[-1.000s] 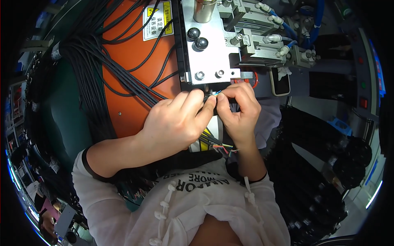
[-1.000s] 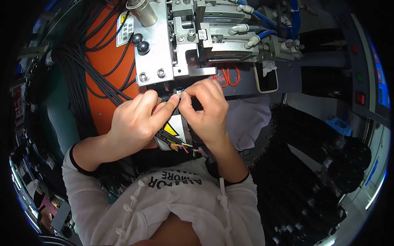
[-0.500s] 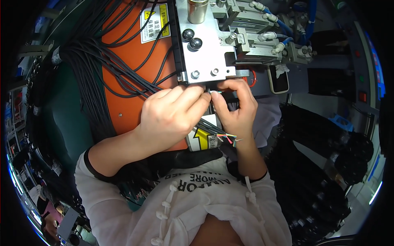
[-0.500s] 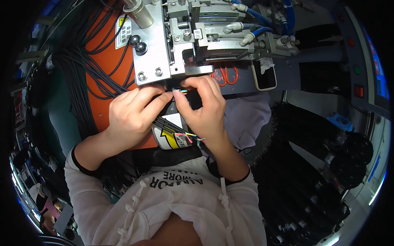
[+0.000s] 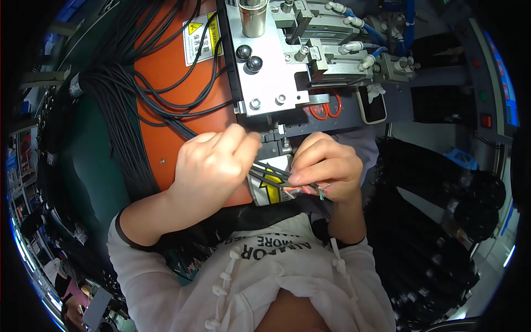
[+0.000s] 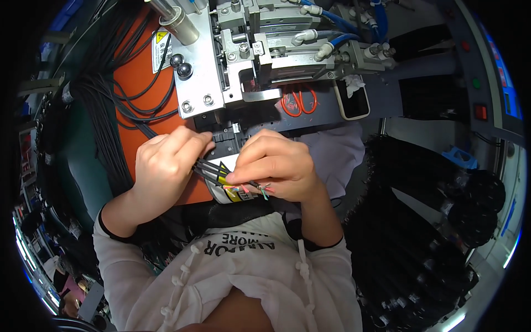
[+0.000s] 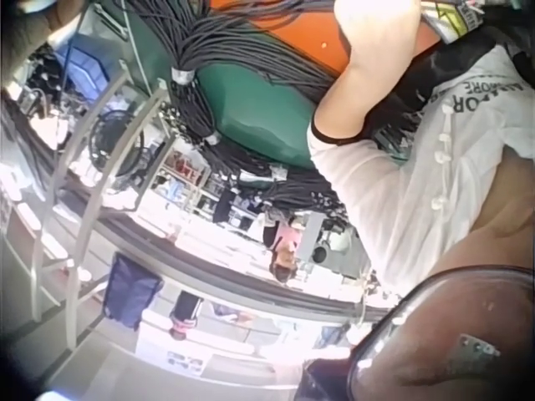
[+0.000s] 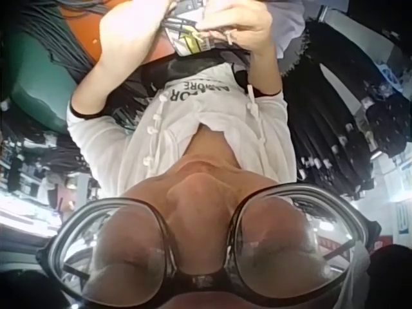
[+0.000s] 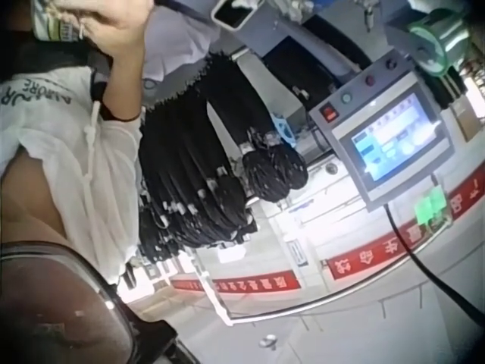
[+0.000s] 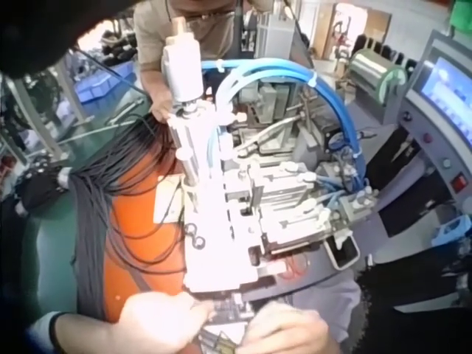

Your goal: The person picks up a wire harness, inserts individual wires into a machine, and pulls on them by hand after processing. The person then removes the harness and sets it aside.

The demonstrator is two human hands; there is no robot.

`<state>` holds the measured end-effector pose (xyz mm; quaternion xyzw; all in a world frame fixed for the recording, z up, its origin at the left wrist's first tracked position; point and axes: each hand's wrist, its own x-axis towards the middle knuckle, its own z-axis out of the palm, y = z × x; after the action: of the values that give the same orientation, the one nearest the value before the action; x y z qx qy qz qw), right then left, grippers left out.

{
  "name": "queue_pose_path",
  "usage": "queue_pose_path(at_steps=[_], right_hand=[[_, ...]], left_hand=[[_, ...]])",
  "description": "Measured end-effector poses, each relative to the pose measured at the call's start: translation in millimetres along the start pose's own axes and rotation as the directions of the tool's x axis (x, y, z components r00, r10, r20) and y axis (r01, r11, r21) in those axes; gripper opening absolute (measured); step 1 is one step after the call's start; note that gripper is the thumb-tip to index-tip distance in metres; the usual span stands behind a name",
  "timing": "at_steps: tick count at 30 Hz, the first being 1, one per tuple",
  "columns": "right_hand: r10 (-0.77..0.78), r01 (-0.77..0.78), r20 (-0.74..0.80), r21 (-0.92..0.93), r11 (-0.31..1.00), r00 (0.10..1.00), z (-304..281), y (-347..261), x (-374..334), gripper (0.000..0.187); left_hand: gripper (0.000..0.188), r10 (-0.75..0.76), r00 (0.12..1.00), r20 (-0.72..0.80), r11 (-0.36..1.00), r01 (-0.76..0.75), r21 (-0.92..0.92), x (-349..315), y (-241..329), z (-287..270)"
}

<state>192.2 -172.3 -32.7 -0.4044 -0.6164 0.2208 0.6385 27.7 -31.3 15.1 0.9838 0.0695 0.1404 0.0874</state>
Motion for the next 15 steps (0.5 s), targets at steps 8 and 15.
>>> queue_pose_path(at_steps=[8, 15], right_hand=[[0.155, -0.053, -0.427, 0.241, 0.969, 0.891, 10.4, -6.5, -12.1, 0.019], [0.121, -0.187, -0.343, -0.166, 0.968, 0.932, 28.5, -18.0, 6.5, 0.021]], left_hand=[[0.026, 0.120, 0.955, -0.271, 0.959, -0.182, -0.216, 11.0, 0.6, -4.1], [0.026, 0.134, 0.949, -0.285, 0.903, -0.236, -0.359, 6.7, 1.8, 1.8]])
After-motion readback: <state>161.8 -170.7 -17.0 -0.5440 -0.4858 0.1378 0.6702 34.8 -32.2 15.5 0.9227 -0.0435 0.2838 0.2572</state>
